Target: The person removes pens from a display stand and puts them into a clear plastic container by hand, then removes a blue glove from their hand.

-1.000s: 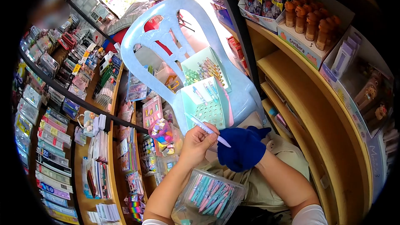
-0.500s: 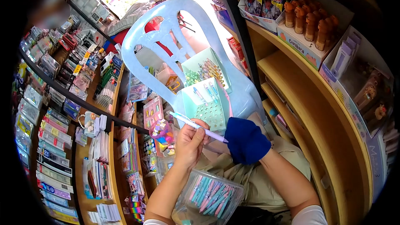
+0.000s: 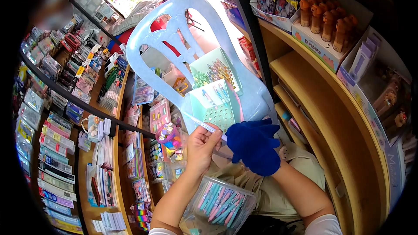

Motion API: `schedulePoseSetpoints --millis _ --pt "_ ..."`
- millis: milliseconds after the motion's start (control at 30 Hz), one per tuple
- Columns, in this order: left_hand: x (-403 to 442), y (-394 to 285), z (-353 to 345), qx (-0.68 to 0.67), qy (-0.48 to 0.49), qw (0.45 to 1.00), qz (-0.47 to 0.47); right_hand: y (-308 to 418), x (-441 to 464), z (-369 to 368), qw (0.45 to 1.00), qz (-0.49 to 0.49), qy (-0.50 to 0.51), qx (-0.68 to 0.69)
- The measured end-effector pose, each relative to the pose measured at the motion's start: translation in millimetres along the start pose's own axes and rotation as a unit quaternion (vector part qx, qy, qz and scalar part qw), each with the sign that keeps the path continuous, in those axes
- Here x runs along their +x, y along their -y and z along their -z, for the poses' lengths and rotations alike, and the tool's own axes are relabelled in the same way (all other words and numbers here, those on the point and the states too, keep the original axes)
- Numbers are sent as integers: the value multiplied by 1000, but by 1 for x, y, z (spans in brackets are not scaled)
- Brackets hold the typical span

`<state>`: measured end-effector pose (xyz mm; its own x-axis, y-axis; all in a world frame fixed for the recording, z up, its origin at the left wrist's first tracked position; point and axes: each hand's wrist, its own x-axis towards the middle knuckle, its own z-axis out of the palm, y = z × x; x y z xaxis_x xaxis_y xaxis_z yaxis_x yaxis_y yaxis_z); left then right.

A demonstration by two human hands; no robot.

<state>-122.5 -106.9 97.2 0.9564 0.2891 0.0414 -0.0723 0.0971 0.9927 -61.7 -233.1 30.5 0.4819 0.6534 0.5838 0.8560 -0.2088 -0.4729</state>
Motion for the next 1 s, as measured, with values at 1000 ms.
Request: schedulePoseSetpoints --millis 1000 --pt "-2 4 3 -55 102 993 2 -17 -1 38 999 -20 3 41"
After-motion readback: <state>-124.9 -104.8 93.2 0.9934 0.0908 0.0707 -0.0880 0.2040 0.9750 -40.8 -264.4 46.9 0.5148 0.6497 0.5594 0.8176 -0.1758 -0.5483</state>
